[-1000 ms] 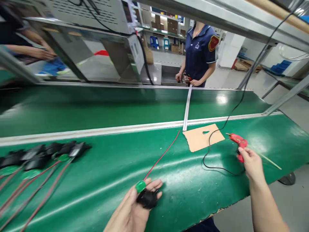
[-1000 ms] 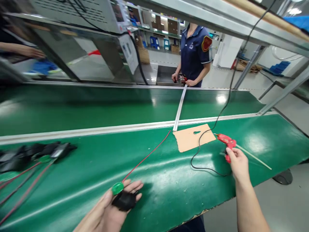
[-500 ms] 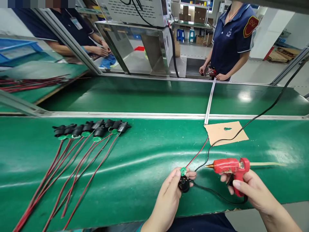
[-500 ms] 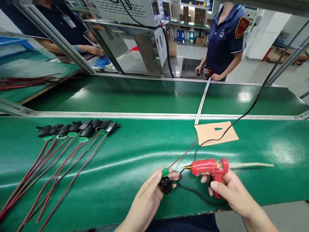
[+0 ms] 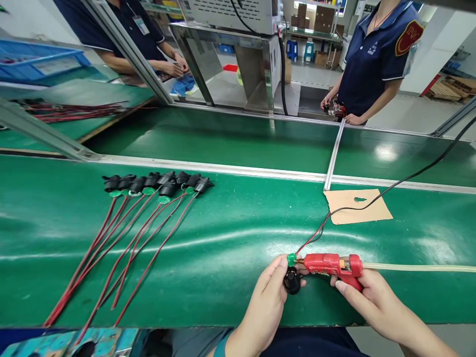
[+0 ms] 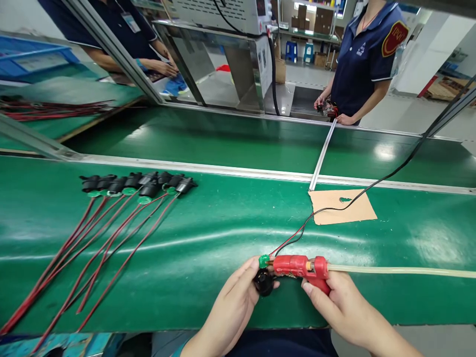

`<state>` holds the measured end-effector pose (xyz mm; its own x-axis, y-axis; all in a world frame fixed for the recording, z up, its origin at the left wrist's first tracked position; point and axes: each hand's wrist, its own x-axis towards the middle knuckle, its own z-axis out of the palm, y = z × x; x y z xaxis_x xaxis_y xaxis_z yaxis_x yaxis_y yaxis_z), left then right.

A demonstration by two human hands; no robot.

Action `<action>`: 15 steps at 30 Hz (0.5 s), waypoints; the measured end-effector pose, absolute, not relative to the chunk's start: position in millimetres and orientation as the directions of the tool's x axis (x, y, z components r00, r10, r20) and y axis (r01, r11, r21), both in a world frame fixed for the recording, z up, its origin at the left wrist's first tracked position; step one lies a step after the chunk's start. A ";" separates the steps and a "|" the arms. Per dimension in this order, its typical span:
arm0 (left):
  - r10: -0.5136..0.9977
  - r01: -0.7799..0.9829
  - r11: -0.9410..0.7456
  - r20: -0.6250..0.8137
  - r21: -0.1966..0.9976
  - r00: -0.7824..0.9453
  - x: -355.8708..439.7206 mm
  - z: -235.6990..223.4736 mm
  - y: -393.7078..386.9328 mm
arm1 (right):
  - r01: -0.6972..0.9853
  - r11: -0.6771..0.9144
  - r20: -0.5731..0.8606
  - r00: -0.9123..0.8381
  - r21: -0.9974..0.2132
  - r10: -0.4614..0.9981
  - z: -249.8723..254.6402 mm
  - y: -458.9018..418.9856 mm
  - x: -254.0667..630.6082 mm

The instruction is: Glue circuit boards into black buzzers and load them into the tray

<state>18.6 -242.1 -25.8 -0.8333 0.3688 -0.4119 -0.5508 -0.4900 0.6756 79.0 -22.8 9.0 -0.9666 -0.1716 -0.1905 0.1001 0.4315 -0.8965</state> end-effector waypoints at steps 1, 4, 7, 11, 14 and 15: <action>0.364 -0.556 -0.494 -0.422 0.668 -0.830 19.2 -25.5 -241.8 | 0.091 0.459 -0.190 -0.966 -0.884 -0.173 8.4 -23.1 79.0; 0.358 -0.572 -0.498 -0.446 0.652 -0.820 20.9 -23.9 -241.5 | 0.066 0.539 -0.183 -0.969 -0.840 -0.167 7.1 -23.9 79.0; 0.359 -0.576 -0.495 -0.450 0.651 -0.818 22.0 -22.6 -241.9 | 0.032 0.585 -0.161 -0.972 -0.810 -0.169 8.1 -24.9 78.2; 0.358 -0.563 -0.494 -0.435 0.662 -0.826 22.1 -22.6 -242.1 | 0.015 0.605 -0.153 -0.972 -0.796 -0.177 10.5 -25.4 78.1; 0.367 -0.561 -0.486 -0.427 0.670 -0.827 22.2 -22.5 -241.9 | 0.017 0.621 -0.157 -0.972 -0.784 -0.172 11.7 -25.3 78.6; 0.369 -0.562 -0.484 -0.425 0.671 -0.826 22.3 -22.2 -241.7 | 0.022 0.627 -0.164 -0.972 -0.779 -0.170 12.1 -25.5 78.5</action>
<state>22.3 -241.7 -22.2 -0.8262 0.3695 -0.4253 -0.5618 -0.4838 0.6711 78.5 -25.5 12.1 -0.9717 -0.1701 -0.1641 0.0218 0.6269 -0.7788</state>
